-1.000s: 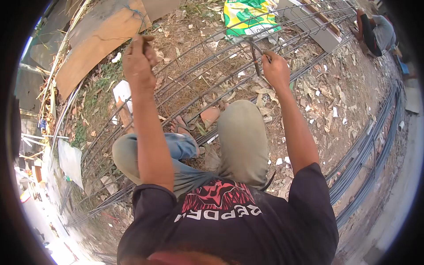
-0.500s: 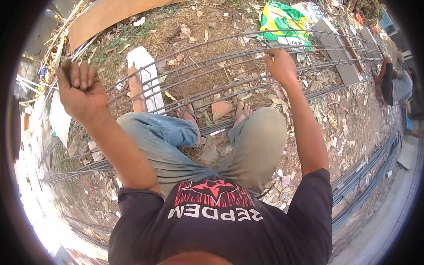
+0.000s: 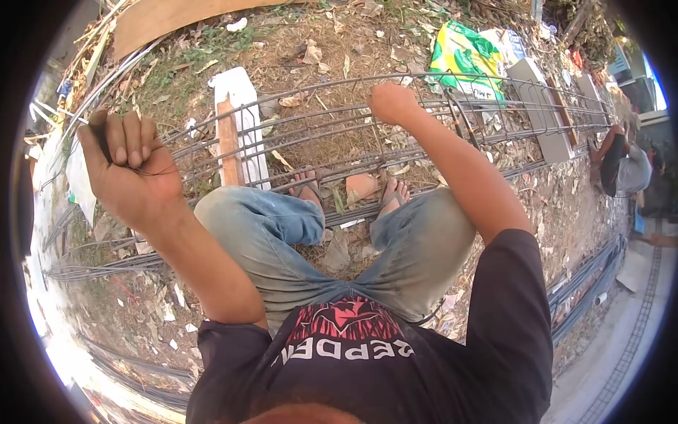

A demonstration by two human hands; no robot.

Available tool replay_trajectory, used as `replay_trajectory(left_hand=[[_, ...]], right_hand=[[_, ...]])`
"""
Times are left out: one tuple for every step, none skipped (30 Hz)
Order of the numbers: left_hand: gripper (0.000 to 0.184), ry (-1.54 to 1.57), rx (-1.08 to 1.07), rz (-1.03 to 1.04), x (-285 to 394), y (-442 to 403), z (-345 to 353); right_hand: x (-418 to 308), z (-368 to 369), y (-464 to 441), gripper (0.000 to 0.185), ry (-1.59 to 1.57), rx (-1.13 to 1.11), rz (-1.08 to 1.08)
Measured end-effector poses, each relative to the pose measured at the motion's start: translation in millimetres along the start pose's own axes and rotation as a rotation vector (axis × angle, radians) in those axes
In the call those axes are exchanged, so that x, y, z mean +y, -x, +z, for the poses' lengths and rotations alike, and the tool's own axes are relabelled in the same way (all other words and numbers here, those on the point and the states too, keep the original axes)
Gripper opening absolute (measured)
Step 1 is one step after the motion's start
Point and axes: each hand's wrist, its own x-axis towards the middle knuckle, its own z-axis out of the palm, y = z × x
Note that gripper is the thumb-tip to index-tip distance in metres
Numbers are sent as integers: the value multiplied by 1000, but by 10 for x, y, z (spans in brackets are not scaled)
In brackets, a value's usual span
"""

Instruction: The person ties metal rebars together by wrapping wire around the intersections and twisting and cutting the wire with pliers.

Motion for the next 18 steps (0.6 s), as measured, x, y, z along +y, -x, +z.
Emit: replay_trajectory(left_hand=[[31, 6, -1, -5, 3, -4, -6], [31, 13, -4, -10, 2, -7, -7], [31, 11, -6, -8, -4, -6, 0], [31, 7, -7, -7, -4, -3, 9], [30, 1, -8, -4, -5, -2, 18], [30, 9, -12, -11, -3, -2, 22], [30, 14, -16, -19, 0, 3, 22], [30, 20, -20, -27, 3, 5, 20], [30, 18, -25, -22, 2, 1, 22], [30, 18, -30, -18, -4, 1, 21], [30, 18, -34, -16, -12, 4, 19], [30, 15, -35, -23, -20, 7, 21], [30, 13, -38, -29, -25, 8, 26], [31, 11, -43, -33, -30, 9, 34], [31, -4, -25, -52, -37, 19, 49], [32, -16, -13, -67, -55, 31, 71], [32, -27, -8, -74, -72, 34, 105], [34, -57, 24, -83, -109, 36, 137]], right_hand=[[-39, -43, -24, 32, 53, -49, -35], [-51, 27, -96, 31, 32, -51, 19], [-42, 166, -206, 30, 10, -51, 74], [-67, 200, -248, 29, -12, -52, 127], [-50, 217, -269, 28, -26, -37, 120], [-72, 198, -250, 27, -41, -24, 110], [-104, 190, -227, 26, -57, -11, 101], [-142, 187, -207, 25, -50, -1, 99], [-174, 189, -198, 23, -44, 10, 98], [-190, 188, -194, 22, -38, 20, 98], [-192, 182, -195, 22, -44, 26, 97], [-183, 195, -196, 22, -53, 32, 97], [-172, 205, -196, 21, -61, 39, 98], [-167, 211, -194, 21, -68, 36, 103], [-158, 229, -197, 21, -74, 37, 109], [-145, 223, -208, 21, -80, 45, 116], [-144, 217, -184, 21, -76, 62, 105], [-145, 211, -158, 20, -68, 94, 90]])
